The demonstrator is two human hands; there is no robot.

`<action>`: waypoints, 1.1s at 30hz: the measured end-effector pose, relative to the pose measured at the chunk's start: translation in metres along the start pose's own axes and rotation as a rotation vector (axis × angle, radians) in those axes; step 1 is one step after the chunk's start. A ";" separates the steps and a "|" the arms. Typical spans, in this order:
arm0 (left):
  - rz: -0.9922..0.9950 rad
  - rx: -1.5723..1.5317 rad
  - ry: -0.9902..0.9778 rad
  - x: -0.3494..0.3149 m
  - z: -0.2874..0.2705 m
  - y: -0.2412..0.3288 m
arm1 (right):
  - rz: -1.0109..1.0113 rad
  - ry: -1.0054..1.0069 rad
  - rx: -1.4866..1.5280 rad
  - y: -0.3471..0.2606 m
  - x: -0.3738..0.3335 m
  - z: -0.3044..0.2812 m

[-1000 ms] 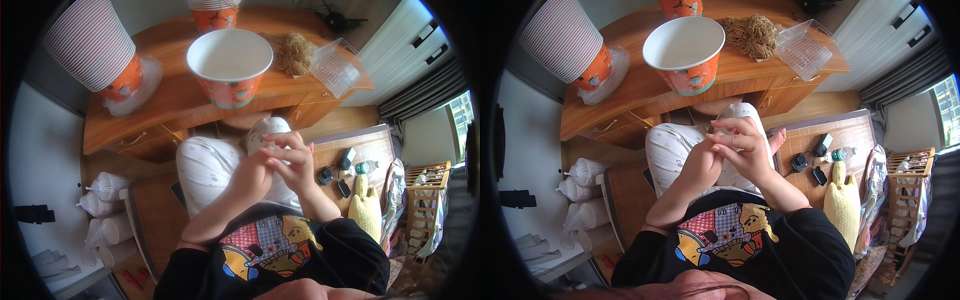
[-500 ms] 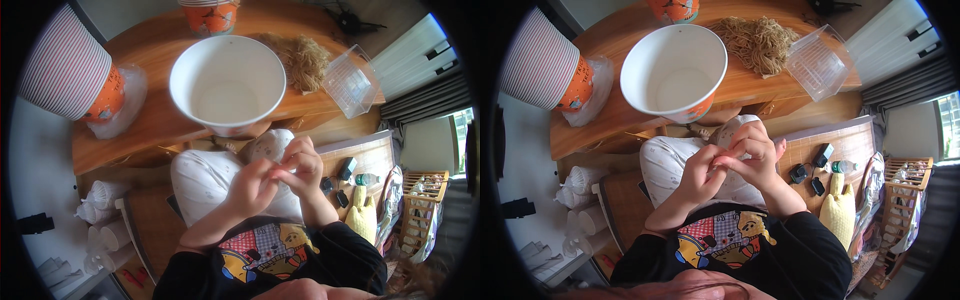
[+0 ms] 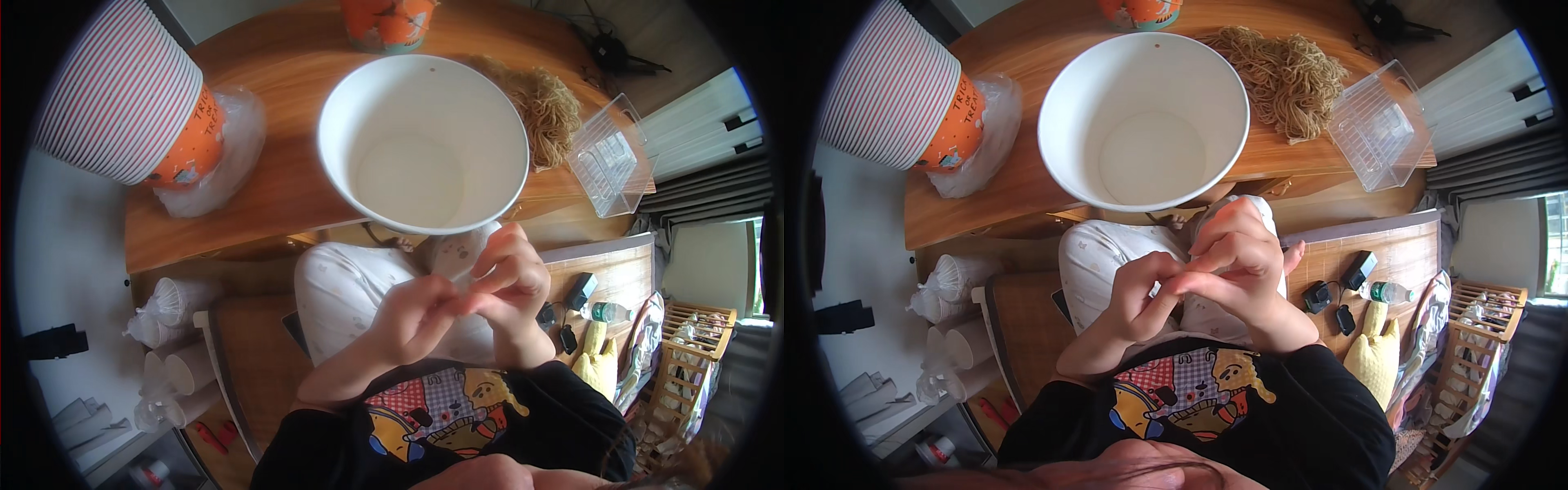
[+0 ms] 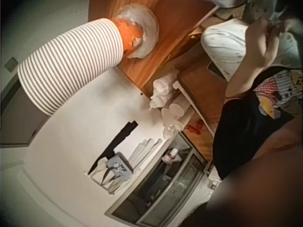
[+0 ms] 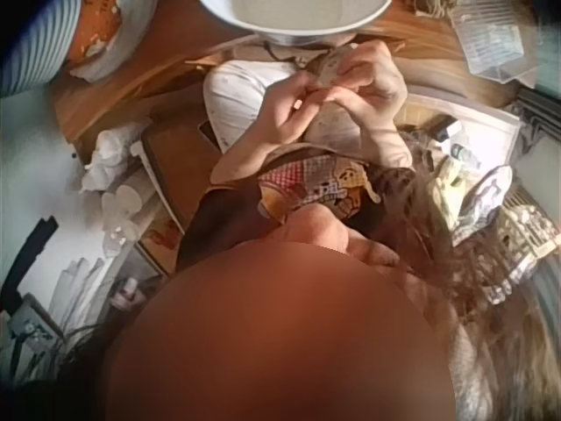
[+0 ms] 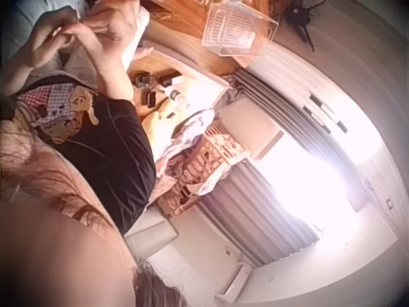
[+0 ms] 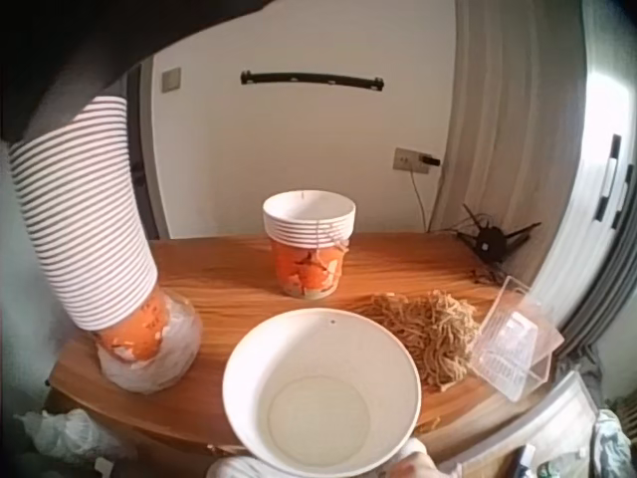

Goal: Tying thin decorative or functional strings to the rims of paper buckets.

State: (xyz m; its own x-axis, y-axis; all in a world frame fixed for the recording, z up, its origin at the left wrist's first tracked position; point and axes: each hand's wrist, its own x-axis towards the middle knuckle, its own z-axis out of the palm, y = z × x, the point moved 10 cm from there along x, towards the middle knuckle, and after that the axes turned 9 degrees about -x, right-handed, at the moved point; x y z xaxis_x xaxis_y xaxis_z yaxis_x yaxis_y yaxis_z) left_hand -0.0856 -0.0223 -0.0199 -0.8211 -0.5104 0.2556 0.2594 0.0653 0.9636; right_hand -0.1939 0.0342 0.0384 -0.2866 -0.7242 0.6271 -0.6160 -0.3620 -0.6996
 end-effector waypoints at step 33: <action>0.239 0.048 0.357 0.014 -0.055 0.036 | -0.435 -0.459 0.428 -0.133 0.068 -0.026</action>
State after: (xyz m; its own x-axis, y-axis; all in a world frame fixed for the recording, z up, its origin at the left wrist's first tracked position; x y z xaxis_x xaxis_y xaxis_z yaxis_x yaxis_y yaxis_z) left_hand -0.0597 -0.0747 0.0145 -0.5108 -0.7403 0.4372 0.3901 0.2536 0.8852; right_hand -0.1507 0.0485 0.1827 0.3084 -0.6014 0.7370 -0.2388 -0.7989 -0.5521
